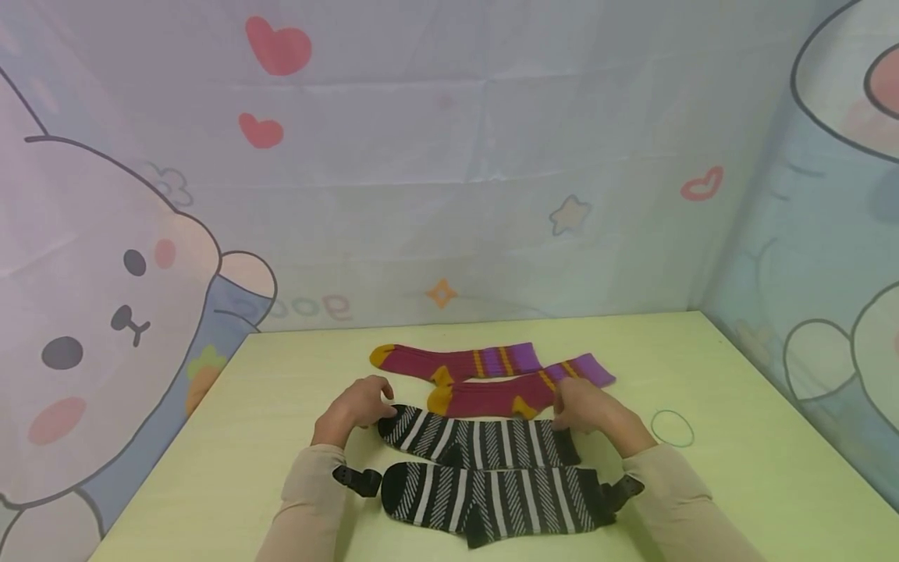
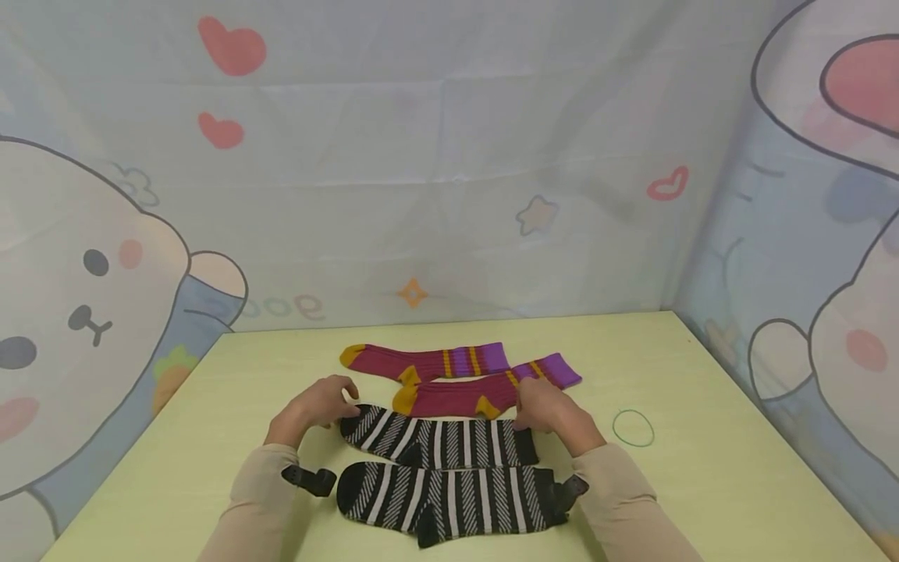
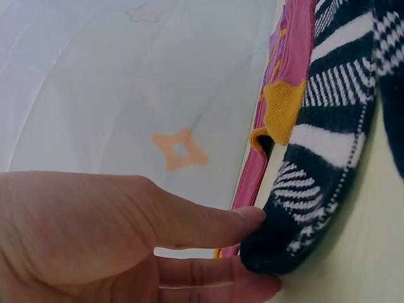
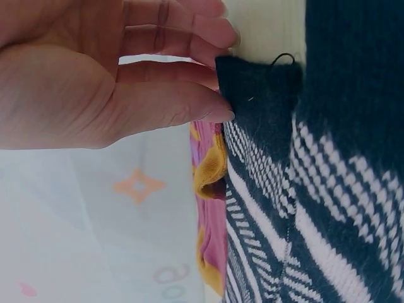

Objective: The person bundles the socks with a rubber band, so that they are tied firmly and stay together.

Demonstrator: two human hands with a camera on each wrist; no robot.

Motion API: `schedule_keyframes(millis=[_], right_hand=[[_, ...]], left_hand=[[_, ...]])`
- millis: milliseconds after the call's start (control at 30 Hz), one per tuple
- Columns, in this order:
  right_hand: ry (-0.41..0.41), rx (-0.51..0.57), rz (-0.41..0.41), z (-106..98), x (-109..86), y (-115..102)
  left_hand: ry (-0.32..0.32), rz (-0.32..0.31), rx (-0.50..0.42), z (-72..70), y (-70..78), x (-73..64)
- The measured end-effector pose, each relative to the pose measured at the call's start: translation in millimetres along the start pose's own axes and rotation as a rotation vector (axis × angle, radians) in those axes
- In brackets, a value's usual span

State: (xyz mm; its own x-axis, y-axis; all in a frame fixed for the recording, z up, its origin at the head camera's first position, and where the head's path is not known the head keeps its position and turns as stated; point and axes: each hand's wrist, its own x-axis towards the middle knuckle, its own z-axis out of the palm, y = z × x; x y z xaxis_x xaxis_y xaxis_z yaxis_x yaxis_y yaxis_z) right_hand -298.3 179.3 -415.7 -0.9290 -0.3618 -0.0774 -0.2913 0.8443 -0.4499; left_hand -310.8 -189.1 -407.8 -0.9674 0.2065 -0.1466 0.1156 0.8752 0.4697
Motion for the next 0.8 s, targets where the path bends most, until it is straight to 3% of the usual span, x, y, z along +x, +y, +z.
schedule_keyframes(millis=[467,633,800], right_hand=[[-0.014,0.036,-0.01,-0.5,-1.6,2.1],[-0.044,0.025,-0.065,-7.1,-2.0,4.0],[-0.068,0.057,-0.049,-13.8,-5.5,2.0]], left_hand=[[0.004,-0.009,0.006,2.4,4.2,0.7],[0.03,-0.004,-0.019,0.5,5.8,-1.7],[0.032,0.011,-0.061,-1.2,8.4,-4.4]])
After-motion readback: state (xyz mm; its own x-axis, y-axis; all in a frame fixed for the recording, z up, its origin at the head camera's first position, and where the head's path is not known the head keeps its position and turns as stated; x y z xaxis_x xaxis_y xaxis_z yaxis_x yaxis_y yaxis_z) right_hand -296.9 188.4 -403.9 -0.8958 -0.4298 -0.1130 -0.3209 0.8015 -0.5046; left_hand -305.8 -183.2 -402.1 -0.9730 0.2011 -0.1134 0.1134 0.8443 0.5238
